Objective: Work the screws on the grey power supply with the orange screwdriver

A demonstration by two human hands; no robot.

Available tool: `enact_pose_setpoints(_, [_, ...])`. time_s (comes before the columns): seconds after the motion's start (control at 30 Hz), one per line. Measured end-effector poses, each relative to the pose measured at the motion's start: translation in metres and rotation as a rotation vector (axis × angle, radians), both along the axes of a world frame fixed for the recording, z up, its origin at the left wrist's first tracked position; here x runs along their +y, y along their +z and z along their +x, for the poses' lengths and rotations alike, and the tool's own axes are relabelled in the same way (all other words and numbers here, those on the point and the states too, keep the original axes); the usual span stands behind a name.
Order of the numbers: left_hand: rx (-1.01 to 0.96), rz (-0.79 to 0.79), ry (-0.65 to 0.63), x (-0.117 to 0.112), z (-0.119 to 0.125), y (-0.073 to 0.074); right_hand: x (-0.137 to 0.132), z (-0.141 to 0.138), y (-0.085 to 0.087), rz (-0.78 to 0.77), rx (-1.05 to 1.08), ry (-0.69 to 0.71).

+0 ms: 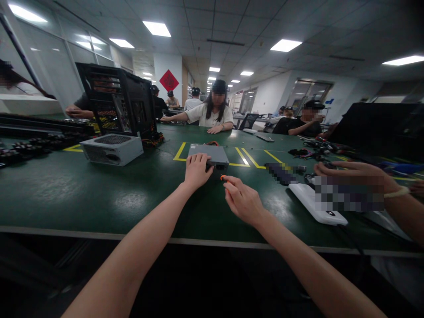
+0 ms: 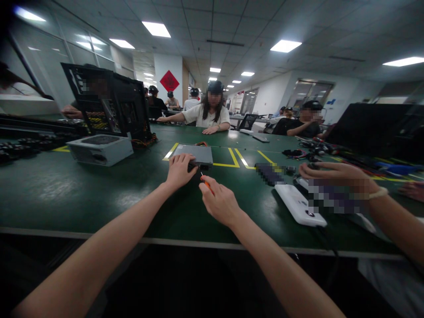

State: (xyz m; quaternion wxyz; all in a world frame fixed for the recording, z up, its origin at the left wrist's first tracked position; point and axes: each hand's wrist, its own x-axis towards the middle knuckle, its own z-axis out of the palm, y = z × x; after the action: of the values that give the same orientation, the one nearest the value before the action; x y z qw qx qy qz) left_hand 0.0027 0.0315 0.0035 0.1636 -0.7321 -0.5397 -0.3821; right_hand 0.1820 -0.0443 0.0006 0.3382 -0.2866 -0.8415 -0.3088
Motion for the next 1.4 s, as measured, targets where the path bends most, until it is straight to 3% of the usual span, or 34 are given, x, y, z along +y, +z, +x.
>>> enact_pose_setpoints(0.53, [0.005,0.009,0.003,0.0011,-0.0001,-0.0006,0.0005,0.0014,0.0014,0.101,0.069,-0.095])
enact_pose_setpoints(0.77, [0.001,-0.011,-0.001,-0.0002,0.0000,0.0005,0.0009,0.0007,-0.0001,0.050,0.015,-0.044])
enact_pose_setpoints(0.93, [-0.009,-0.021,-0.005,-0.0002,0.0000,0.0001,0.0012,0.0031,0.0012,0.103,0.077,-0.126])
enact_pose_setpoints(1.13, [0.004,0.006,-0.005,0.0005,-0.0005,-0.0002,-0.0005,0.0018,0.0029,0.073,0.078,-0.100])
enact_pose_setpoints(1.4, [0.002,-0.009,-0.004,-0.0002,0.0003,-0.0004,0.0001,0.0050,0.0025,0.070,0.102,-0.188])
